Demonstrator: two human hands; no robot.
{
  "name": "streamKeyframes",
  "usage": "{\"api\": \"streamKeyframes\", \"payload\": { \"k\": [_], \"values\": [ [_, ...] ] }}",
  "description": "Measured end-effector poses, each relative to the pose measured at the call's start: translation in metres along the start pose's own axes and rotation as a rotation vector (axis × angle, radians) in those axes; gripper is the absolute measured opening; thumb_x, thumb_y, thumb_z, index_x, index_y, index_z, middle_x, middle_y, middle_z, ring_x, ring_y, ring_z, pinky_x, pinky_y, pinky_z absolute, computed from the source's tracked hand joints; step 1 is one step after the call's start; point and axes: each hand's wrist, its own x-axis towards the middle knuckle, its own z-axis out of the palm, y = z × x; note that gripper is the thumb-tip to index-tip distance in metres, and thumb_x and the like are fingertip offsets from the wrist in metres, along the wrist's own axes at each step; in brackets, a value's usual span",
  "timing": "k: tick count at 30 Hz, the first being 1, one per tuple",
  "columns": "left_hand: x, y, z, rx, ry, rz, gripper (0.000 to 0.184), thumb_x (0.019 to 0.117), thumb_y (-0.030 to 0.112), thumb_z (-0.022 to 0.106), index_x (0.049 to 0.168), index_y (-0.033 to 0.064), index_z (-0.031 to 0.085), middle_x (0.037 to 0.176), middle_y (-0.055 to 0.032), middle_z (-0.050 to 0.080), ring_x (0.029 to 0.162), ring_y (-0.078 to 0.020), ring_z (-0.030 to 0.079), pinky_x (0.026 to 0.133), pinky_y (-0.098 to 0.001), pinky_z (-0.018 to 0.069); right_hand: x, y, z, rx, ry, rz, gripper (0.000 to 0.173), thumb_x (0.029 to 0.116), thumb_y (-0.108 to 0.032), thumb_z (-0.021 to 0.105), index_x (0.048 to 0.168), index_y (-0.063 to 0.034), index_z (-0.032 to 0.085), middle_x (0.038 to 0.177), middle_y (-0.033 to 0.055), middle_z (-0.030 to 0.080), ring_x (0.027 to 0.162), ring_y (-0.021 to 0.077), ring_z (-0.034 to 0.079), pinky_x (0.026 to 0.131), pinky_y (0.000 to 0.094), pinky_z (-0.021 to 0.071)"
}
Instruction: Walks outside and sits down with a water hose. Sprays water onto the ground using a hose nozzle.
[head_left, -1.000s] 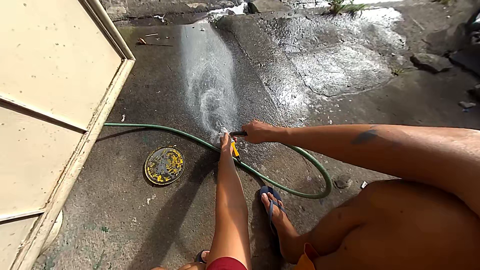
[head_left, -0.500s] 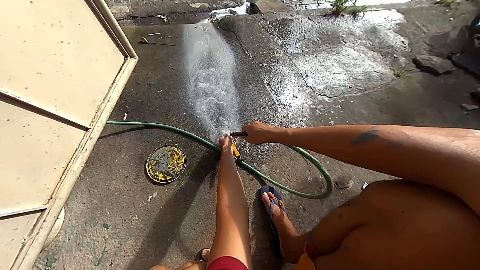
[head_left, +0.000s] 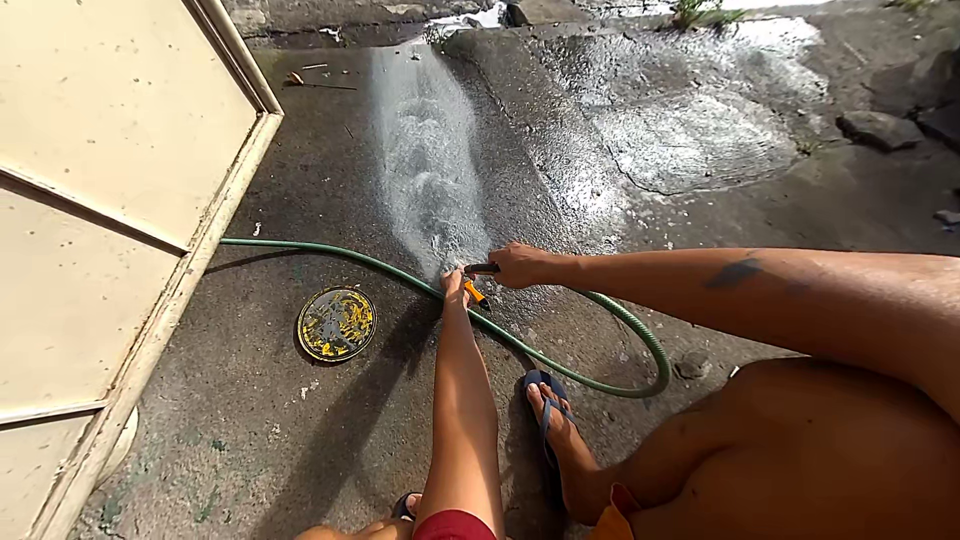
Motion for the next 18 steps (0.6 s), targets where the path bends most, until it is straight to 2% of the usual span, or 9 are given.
{"api": "streamKeyframes", "payload": {
  "k": [1,3,7,9,10,11,13,15,18],
  "values": [
    [0.0021,-0.0016,0.0012,-0.015,0.001,0.026,0.035,0.1081,0.027,0.053,0.117,-0.0055,0.063,0.101,-0.0157,0.065,0.082,-0.0196,0.063,0.077,-0.0363,0.0557,0.0002,-0.0001,0.0001,-0.001,0.003,-0.003,0.019,0.0953,-0.02,0.064,0.106,-0.0047,0.068,0.095,0.0172,0.069,0.094,0.0371,0.068,0.077,0.0592,0.0533],
    [0.0014,-0.0003,0.0032,-0.055,-0.019,0.043,0.044,0.1113,0.036,0.044,0.112,-0.0049,0.062,0.085,-0.0106,0.06,0.063,-0.0144,0.058,0.062,-0.0303,0.0541,-0.0011,-0.002,-0.001,-0.002,0.002,0.004,0.02,0.0955,-0.019,0.064,0.108,-0.005,0.069,0.096,0.0175,0.069,0.095,0.0372,0.068,0.078,0.0594,0.0531],
    [-0.0008,0.0026,0.0031,-0.073,-0.047,0.029,0.06,0.1122,0.048,0.028,0.109,-0.0011,0.062,0.08,-0.0088,0.061,0.058,-0.0141,0.057,0.056,-0.0299,0.0525,-0.0007,-0.0029,-0.0007,0.003,-0.009,-0.002,0.02,0.095,-0.02,0.064,0.109,-0.0061,0.068,0.095,0.0162,0.069,0.094,0.036,0.068,0.077,0.0592,0.0532],
    [-0.0016,0.0013,0.0005,-0.09,-0.086,-0.011,0.061,0.1125,0.048,0.024,0.12,-0.001,0.06,0.093,-0.0126,0.063,0.069,-0.0176,0.06,0.064,-0.0337,0.0541,-0.0001,-0.0014,0.0003,0.003,-0.006,-0.007,0.019,0.0948,-0.02,0.064,0.108,-0.006,0.068,0.095,0.0162,0.069,0.093,0.0361,0.068,0.077,0.0591,0.0533],
    [-0.0022,0.0021,-0.001,-0.12,-0.1,-0.044,0.06,0.1127,0.046,0.026,0.128,-0.0015,0.058,0.106,-0.0167,0.064,0.08,-0.0217,0.062,0.073,-0.0385,0.0547,0.0003,-0.0005,0.0009,0.003,-0.002,-0.008,0.019,0.0944,-0.02,0.064,0.107,-0.0062,0.068,0.094,0.0161,0.069,0.093,0.036,0.068,0.076,0.059,0.0534],
    [-0.0016,0.0015,-0.0006,-0.156,-0.101,-0.053,0.055,0.1128,0.042,0.029,0.131,-0.0018,0.056,0.112,-0.0183,0.066,0.085,-0.0233,0.064,0.076,-0.0403,0.056,0.0005,0.0003,0.0013,0.003,0.001,-0.009,0.019,0.0941,-0.02,0.064,0.106,-0.0066,0.068,0.094,0.0159,0.069,0.093,0.0359,0.068,0.076,0.0588,0.0535],
    [-0.0001,-0.0007,0.0001,-0.181,-0.1,-0.034,0.043,0.1127,0.032,0.036,0.131,-0.0019,0.056,0.115,-0.0174,0.065,0.089,-0.022,0.064,0.078,-0.0382,0.0563,0.0007,0.0009,0.0016,0.004,0.005,-0.005,0.019,0.0937,-0.02,0.064,0.106,-0.0067,0.068,0.093,0.0159,0.069,0.092,0.0358,0.068,0.076,0.059,0.0537],
    [-0.0039,0.0005,-0.0011,-0.077,-0.066,0.012,0.036,0.1116,0.025,0.043,0.13,-0.0023,0.057,0.115,-0.0162,0.062,0.091,-0.0202,0.062,0.08,-0.0371,0.0548,0.0002,-0.0006,0.0002,0.008,0.001,0.003,0.02,0.0942,-0.02,0.064,0.108,-0.0064,0.068,0.095,0.0163,0.069,0.094,0.0362,0.068,0.077,0.0594,0.0537],
    [-0.0044,0.0008,-0.0017,0.022,-0.047,0.006,0.037,0.1113,0.024,0.043,0.133,-0.0026,0.055,0.12,-0.02,0.059,0.097,-0.025,0.06,0.086,-0.0416,0.0535,0.0001,-0.0025,-0.0004,0.007,-0.007,0.015,0.021,0.0942,-0.021,0.065,0.11,-0.007,0.068,0.097,0.0161,0.069,0.095,0.0362,0.068,0.077,0.0598,0.0541]
  ]
}}
